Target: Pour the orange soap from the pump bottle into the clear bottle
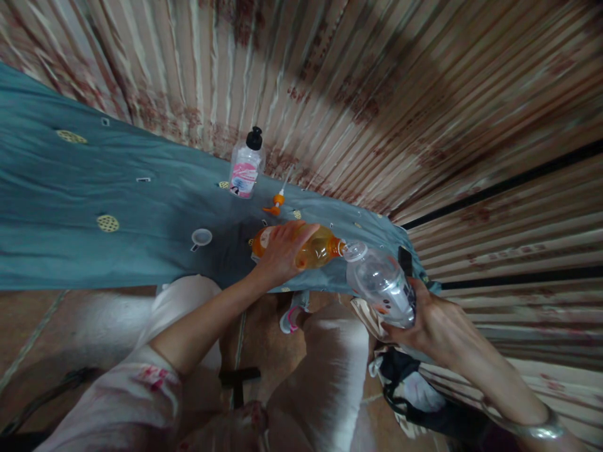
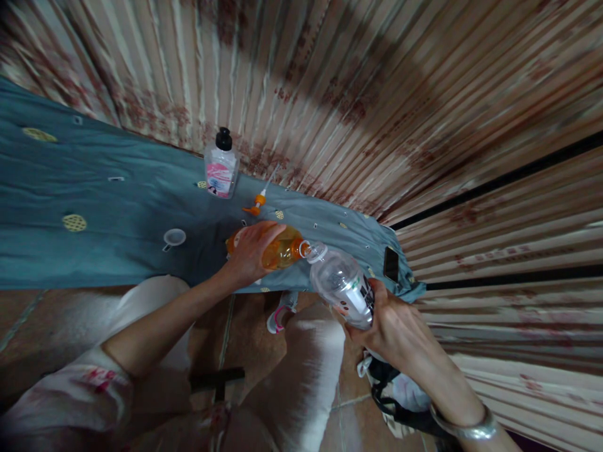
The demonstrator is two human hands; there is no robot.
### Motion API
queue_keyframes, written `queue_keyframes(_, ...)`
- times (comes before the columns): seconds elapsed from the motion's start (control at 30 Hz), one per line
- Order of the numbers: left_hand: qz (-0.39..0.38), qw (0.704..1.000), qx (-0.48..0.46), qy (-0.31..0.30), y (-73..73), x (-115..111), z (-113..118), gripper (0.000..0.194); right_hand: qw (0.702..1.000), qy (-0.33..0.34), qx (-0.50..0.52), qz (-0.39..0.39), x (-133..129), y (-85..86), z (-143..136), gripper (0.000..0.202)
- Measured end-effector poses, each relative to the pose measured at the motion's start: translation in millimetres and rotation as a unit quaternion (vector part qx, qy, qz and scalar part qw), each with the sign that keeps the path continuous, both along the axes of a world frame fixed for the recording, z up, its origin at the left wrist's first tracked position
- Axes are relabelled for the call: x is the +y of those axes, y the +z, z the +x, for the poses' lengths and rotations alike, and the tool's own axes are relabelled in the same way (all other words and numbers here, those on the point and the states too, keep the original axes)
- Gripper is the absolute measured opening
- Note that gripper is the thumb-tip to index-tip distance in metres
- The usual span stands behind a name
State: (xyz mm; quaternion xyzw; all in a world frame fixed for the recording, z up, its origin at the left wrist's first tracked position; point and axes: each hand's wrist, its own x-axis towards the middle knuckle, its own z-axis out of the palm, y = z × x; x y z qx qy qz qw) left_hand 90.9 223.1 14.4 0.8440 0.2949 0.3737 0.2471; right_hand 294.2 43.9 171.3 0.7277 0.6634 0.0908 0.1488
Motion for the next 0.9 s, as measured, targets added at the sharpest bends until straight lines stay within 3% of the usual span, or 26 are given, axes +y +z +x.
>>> queue_keyframes(0.9,-0.003,1.0,0.006,0.001,0.0,0.5,0.4,0.077,1.0,0.013,0.0,-0.004,0.2,0.0,2.3,0.062)
